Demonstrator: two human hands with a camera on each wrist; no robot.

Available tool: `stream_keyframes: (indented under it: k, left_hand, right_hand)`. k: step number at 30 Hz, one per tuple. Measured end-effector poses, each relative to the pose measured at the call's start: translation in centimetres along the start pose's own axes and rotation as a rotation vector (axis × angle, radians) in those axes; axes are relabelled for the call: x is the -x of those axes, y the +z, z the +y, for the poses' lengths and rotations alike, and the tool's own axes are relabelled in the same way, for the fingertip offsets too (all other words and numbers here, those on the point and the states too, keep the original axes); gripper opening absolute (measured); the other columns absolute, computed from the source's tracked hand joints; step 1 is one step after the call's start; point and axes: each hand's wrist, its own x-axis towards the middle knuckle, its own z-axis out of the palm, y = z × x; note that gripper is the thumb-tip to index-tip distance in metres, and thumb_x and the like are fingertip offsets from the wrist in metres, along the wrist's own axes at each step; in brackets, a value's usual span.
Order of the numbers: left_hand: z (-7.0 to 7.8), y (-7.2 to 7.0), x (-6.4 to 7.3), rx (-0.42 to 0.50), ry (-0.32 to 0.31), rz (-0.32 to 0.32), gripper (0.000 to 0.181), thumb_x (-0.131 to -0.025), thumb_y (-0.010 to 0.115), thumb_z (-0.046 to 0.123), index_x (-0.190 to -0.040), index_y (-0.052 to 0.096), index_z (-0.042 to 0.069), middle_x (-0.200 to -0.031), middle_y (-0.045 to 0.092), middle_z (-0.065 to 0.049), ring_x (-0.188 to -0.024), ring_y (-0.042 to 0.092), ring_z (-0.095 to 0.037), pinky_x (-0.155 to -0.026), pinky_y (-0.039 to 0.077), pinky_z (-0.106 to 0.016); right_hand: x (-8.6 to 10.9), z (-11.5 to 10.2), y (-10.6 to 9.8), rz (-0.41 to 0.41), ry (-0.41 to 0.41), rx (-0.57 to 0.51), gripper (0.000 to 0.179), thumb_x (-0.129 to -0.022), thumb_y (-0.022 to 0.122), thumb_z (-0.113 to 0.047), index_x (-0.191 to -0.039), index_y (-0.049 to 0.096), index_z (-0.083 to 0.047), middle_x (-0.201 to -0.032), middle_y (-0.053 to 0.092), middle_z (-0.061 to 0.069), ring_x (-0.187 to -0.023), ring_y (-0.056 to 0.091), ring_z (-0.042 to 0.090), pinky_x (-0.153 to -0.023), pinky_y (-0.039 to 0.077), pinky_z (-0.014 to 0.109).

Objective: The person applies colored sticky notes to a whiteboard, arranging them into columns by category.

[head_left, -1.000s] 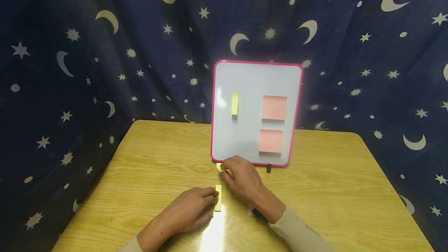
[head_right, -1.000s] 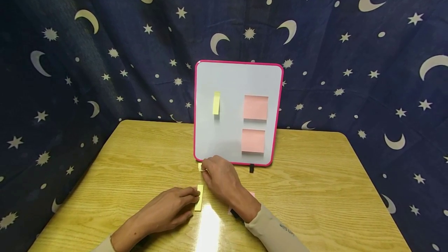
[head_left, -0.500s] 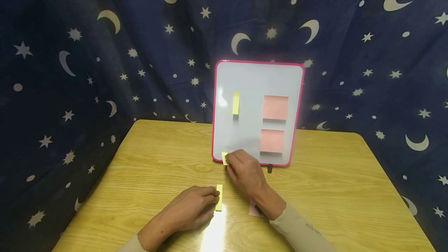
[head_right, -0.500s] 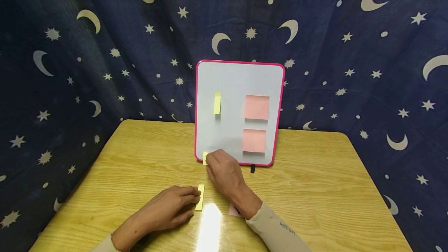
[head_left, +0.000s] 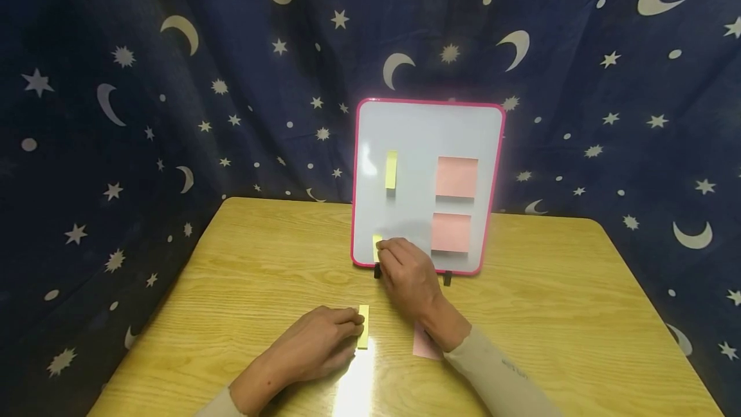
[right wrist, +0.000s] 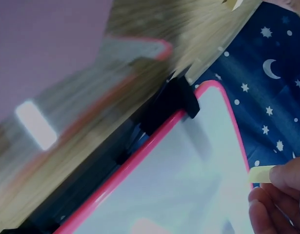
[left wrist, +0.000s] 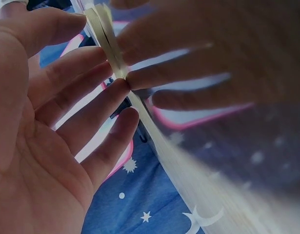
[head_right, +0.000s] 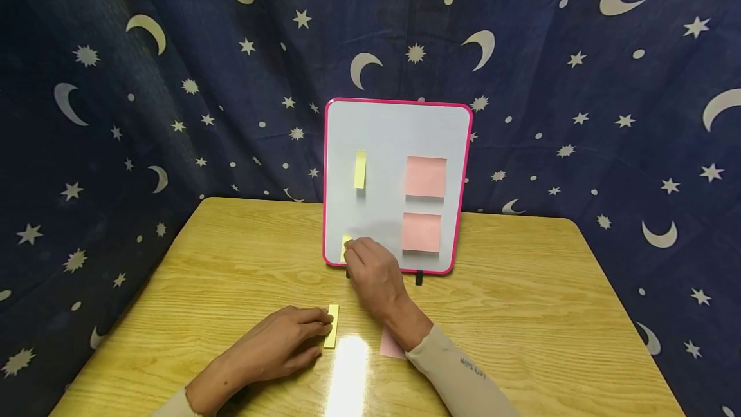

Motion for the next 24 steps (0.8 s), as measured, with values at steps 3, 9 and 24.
stream_keyframes:
  k: [3,9,24]
  left_hand:
    - [0.0,0.0,0.0,-0.005,-0.001,0.000,0.015,-0.094,0.074,0.021,-0.107,0.077,0.015,-0.120,0.070,0.004,-0.105,0.071,-0.013,-0.084,0.059,-0.036]
    - [-0.1,0.0,0.1,-0.003,-0.002,0.003,0.012,-0.093,0.075,0.020,-0.104,0.076,0.016,-0.118,0.069,0.006,-0.104,0.070,-0.011,-0.083,0.059,-0.036]
    - [0.0,0.1,0.0,-0.006,-0.007,0.002,0.011,-0.093,0.074,0.020,-0.103,0.075,0.016,-0.118,0.069,0.006,-0.098,0.069,-0.009,-0.079,0.058,-0.035]
  right_hand:
    - [-0.2,0.4,0.2,0.038,-0.032,0.021,0.015,-0.093,0.061,0.008,-0.083,0.068,0.000,-0.100,0.077,0.011,-0.091,0.073,0.027,-0.082,0.062,0.035]
    - [-0.6,1.1,0.8,0.111,-0.085,0.043,0.015,-0.094,0.059,0.009,-0.088,0.072,0.004,-0.101,0.077,0.013,-0.086,0.073,0.028,-0.078,0.063,0.036]
    - [-0.8,2.4,1.4,0.134,-0.088,0.080,0.020,-0.100,0.053,0.005,-0.091,0.071,0.006,-0.104,0.075,0.015,-0.089,0.074,0.031,-0.079,0.063,0.040]
